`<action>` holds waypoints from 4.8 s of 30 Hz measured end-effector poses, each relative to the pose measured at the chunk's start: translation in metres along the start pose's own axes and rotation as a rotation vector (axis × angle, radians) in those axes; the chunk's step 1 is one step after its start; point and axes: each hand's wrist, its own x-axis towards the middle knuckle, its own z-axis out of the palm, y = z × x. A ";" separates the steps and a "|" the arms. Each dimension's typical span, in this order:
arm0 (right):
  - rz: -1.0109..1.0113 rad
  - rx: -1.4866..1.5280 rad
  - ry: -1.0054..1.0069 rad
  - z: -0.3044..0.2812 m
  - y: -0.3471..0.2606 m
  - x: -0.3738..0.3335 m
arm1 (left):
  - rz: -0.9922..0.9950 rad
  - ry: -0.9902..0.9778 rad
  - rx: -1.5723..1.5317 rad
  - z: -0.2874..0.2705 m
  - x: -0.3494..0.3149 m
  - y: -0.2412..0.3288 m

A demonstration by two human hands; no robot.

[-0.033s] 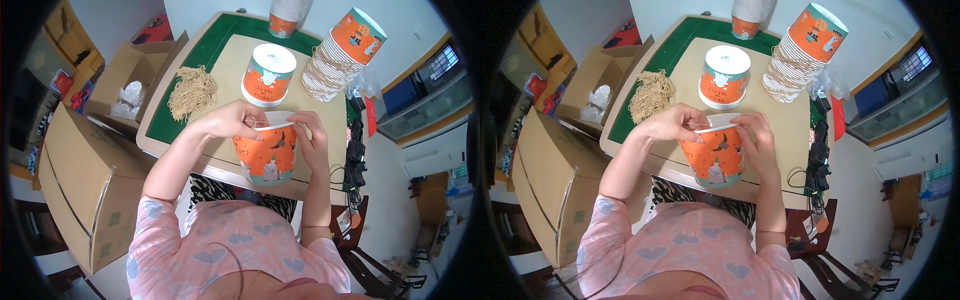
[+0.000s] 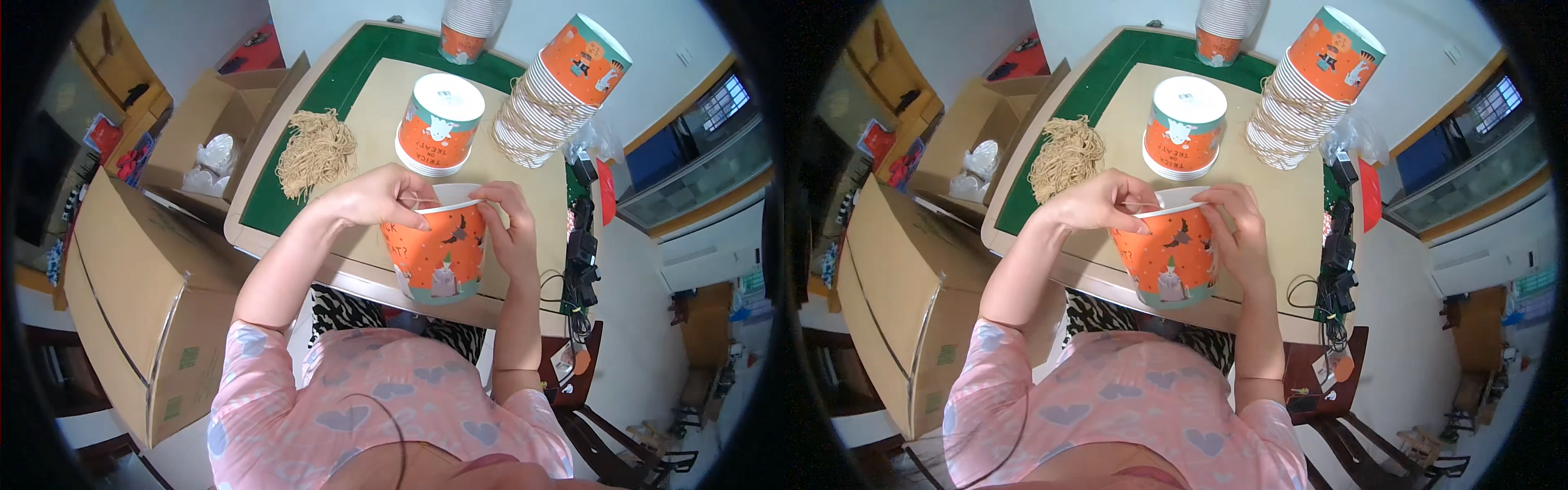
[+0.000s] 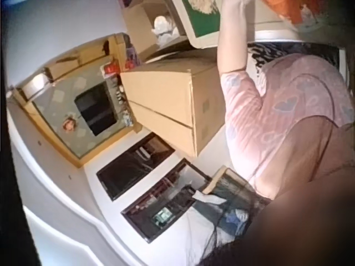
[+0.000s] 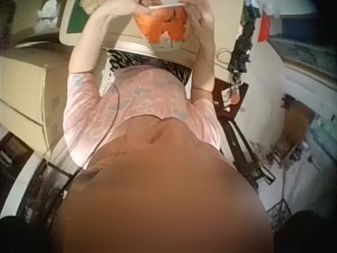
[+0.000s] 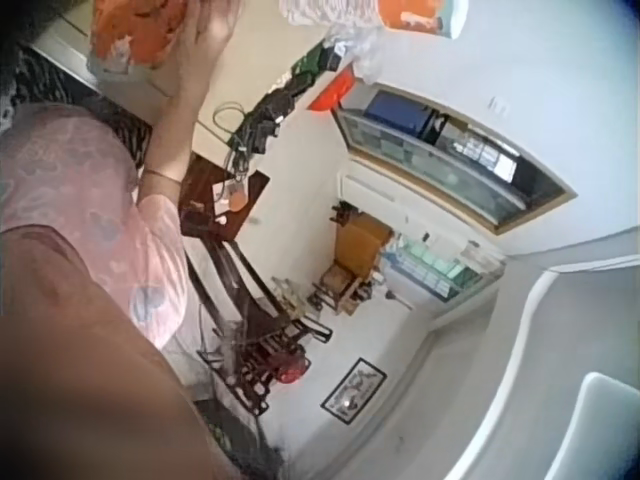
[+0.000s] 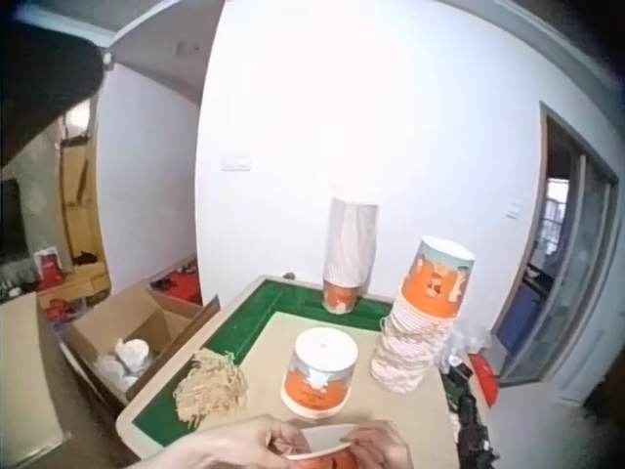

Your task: The recorder is applying rubber bands to paper bowls for packaging.

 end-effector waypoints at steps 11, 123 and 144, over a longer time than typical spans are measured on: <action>-0.053 -0.020 -0.039 0.004 -0.013 0.007 | 0.030 -0.012 -0.097 0.003 0.004 0.002; 0.683 0.409 0.355 0.020 0.005 -0.122 | 0.151 0.401 1.086 0.105 -0.002 -0.015; 0.585 0.653 0.236 0.026 -0.007 -0.122 | -0.047 0.297 0.377 0.131 -0.002 -0.014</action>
